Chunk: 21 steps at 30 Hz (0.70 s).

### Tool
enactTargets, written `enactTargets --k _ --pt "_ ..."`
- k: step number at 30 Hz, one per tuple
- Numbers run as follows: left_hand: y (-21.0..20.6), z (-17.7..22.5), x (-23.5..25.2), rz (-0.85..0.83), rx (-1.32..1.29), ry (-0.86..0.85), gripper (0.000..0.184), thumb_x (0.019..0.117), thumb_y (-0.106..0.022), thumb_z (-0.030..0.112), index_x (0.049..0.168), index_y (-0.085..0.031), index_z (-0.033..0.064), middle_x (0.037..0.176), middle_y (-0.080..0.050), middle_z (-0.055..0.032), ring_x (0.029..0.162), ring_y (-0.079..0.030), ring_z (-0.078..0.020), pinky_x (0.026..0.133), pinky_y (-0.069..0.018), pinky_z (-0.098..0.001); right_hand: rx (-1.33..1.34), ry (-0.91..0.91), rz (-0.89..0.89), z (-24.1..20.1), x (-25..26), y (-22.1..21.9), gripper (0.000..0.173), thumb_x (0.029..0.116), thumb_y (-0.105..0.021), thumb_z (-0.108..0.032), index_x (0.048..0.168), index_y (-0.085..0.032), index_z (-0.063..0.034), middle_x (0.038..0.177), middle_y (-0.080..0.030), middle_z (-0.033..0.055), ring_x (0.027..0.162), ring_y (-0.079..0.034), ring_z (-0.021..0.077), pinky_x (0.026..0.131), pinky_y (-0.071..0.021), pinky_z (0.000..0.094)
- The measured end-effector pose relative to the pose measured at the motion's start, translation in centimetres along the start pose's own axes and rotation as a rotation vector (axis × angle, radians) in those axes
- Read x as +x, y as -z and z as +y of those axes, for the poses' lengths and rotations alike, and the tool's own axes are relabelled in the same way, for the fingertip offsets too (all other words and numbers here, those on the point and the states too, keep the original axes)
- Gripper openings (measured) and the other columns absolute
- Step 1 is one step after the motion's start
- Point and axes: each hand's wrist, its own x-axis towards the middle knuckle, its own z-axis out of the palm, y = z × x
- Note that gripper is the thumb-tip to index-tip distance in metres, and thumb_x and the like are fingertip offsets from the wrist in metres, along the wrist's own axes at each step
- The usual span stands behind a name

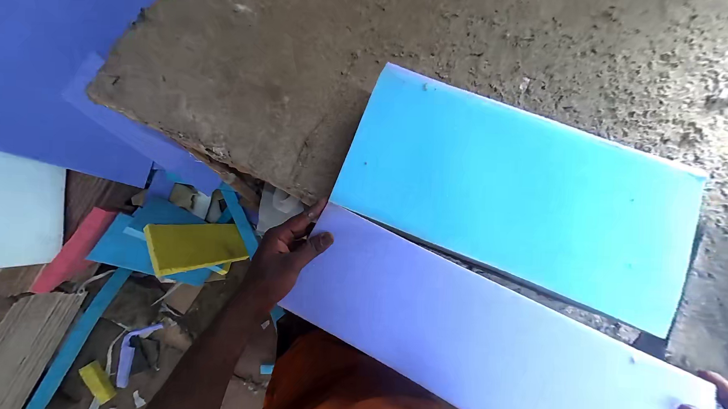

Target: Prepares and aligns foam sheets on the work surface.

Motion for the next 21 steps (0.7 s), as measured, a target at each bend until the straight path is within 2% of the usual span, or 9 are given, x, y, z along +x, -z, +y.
enactTargets --k 3,6,10,15,18,21 --pt "0.0 0.1 0.0 0.001 -0.016 -0.004 0.055 0.1013 -0.063 0.013 0.153 -0.05 0.0248 0.125 -0.07 -0.0024 0.097 -0.072 -0.0141 0.082 -0.0614 -0.0298 0.006 -0.014 0.018 0.3 0.0 0.2 0.053 0.0981 -0.043 0.001 0.148 -0.027 0.0028 0.124 -0.058 -0.0104 0.104 -0.061 -0.0109 0.091 -0.0533 0.013" --pt "0.1 0.2 0.1 -0.003 -0.02 0.011 0.054 0.1021 -0.062 0.014 0.153 -0.05 0.0247 0.127 -0.07 -0.0026 0.097 -0.072 -0.0151 0.082 -0.0622 -0.0307 -0.031 -0.08 0.042 0.2 -0.1 0.3 0.053 0.0999 -0.045 -0.002 0.15 -0.028 0.0002 0.127 -0.058 -0.0097 0.103 -0.061 -0.0114 0.088 -0.0544 0.0129" --pt "0.0 0.2 0.5 0.043 -0.04 0.023 0.051 0.1012 -0.063 0.012 0.151 -0.053 0.0193 0.126 -0.07 -0.0038 0.101 -0.072 -0.0162 0.085 -0.0622 -0.0321 -0.022 -0.123 0.072 0.6 0.0 0.2 0.053 0.1008 -0.047 -0.004 0.151 -0.032 -0.002 0.135 -0.055 -0.0056 0.106 -0.061 -0.0088 0.088 -0.055 0.0141" --pt "-0.1 0.4 0.3 0.051 0.01 0.019 0.051 0.1014 -0.064 0.017 0.151 -0.054 0.0254 0.126 -0.07 -0.0027 0.096 -0.073 -0.0167 0.079 -0.0628 -0.032 -0.01 -0.165 0.105 0.4 -0.2 0.1 0.051 0.1019 -0.049 -0.006 0.152 -0.038 -0.0091 0.138 -0.057 -0.0045 0.103 -0.065 -0.0042 0.084 -0.057 0.0162" --pt "-0.4 0.4 0.3 0.069 -0.01 0.038 0.051 0.1017 -0.063 0.015 0.151 -0.054 0.0246 0.122 -0.071 -0.0038 0.092 -0.073 -0.0175 0.076 -0.0634 -0.0323 -0.03 -0.17 0.127 0.1 -0.1 0.0 0.05 0.1013 -0.049 -0.007 0.151 -0.04 -0.0103 0.131 -0.06 -0.0058 0.096 -0.066 -0.0055 0.079 -0.0574 0.0144" --pt "-0.7 0.2 0.3 0.094 -0.008 0.029 0.05 0.1011 -0.064 0.014 0.15 -0.054 0.0241 0.118 -0.072 -0.0039 0.091 -0.073 -0.0165 0.076 -0.063 -0.0316 -0.012 -0.21 0.142 -0.3 0.2 -0.1 0.051 0.1025 -0.051 -0.01 0.152 -0.041 -0.0169 0.127 -0.061 -0.0073 0.09 -0.067 -0.0052 0.074 -0.0583 0.0149"
